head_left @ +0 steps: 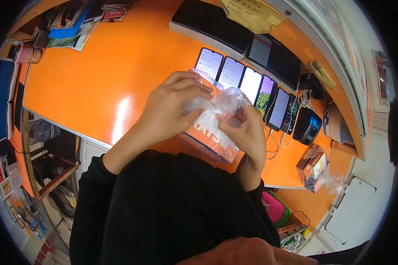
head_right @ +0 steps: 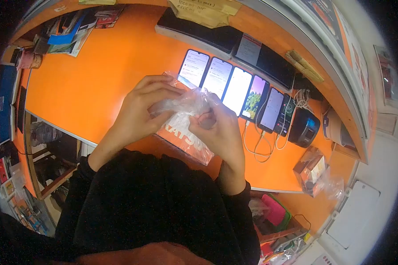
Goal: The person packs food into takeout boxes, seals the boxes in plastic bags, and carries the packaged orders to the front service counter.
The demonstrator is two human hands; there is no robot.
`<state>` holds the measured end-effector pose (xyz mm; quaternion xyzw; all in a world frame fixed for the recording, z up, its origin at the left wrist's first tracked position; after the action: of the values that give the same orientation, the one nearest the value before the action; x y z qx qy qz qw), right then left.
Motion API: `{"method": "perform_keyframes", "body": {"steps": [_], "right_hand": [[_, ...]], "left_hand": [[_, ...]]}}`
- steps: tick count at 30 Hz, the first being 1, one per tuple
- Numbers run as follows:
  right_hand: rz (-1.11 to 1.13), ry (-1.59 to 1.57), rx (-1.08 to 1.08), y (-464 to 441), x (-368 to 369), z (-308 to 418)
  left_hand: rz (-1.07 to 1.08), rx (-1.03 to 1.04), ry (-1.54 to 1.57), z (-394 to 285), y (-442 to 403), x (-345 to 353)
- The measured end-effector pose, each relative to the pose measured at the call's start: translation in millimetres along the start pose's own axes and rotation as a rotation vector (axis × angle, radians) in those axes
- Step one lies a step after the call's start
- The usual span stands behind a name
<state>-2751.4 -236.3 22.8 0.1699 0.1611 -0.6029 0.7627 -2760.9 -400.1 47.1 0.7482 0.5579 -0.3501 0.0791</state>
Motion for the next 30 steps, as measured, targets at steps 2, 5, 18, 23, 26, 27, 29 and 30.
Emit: {"method": "perform_keyframes", "body": {"steps": [2,5,18,23,26,27,29,30], "right_hand": [[-0.013,-0.029,-0.049,0,1,-2],[0.003,-0.003,-0.008,2,1,-5],[-0.032,-0.169,0.028,43,21,34],[-0.250,-0.252,-0.048,61,4,61],[-0.352,-0.255,-0.120,75,-13,97],[-0.385,-0.263,-0.157,80,-21,109],[-0.461,-0.236,-0.208,92,-37,140],[-0.508,-0.201,-0.235,95,-47,163]], "left_hand": [[0.002,0.002,0.008,0,-1,0],[-0.009,-0.014,0.028,0,-1,-2],[-0.188,-0.400,0.789,129,79,-70],[-0.475,-0.423,0.023,240,184,-102],[-0.431,-0.239,-0.287,231,200,-107],[-0.403,-0.176,-0.339,219,201,-106],[-0.356,-0.229,-0.347,212,198,-108],[-0.339,-0.250,-0.350,210,193,-109]]}}
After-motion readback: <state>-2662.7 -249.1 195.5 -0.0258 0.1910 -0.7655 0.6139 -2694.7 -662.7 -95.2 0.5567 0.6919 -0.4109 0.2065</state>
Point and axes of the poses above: each hand's wrist, its own y-axis away from the middle knuckle, its own x-axis out of the palm, z = x × y, the point moved 8 cm from there along -y, towards the middle knuckle
